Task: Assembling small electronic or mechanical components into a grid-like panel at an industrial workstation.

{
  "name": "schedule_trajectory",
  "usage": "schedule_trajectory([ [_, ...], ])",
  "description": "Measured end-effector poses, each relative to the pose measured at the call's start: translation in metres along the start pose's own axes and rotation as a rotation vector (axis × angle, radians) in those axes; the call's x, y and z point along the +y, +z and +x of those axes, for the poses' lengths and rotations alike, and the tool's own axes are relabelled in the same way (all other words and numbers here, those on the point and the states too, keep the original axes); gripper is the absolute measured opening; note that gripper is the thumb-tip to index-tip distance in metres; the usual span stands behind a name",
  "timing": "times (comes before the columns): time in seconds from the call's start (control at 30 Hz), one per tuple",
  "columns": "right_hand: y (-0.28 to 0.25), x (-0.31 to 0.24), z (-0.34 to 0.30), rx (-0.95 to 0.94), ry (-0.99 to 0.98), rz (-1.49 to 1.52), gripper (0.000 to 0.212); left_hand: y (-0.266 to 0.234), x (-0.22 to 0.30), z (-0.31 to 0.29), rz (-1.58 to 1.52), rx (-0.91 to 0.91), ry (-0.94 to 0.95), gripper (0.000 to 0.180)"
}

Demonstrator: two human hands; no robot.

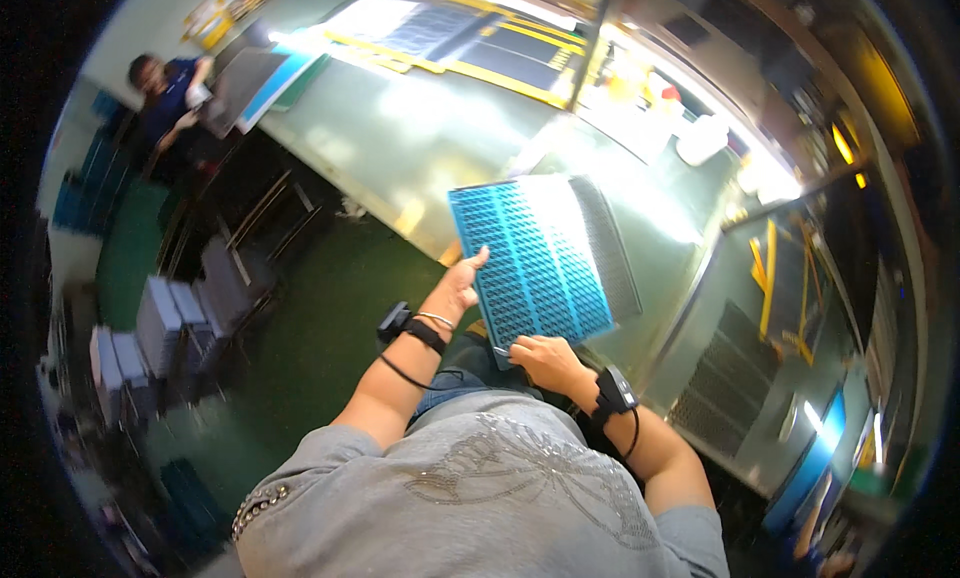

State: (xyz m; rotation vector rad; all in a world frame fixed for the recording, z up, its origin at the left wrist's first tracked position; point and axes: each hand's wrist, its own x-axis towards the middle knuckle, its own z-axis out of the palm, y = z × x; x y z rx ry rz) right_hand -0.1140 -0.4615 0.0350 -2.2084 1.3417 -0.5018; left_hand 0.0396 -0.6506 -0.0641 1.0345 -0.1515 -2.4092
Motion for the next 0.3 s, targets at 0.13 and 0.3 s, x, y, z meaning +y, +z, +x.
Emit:
schedule_trajectory([
  [0.13, -0.018, -0.016, 0.028, 0.235, 0.220, 0.146, 0.014, 0.009, 0.013, -0.036, -0.030, -0.292, 0.146, 0.083],
  [0.3, -0.024, -0.033, 0.090, 0.231, 0.345, 0.251, 0.023, 0.002, 0.018, -0.081, -0.011, -0.150, 0.223, 0.101],
])
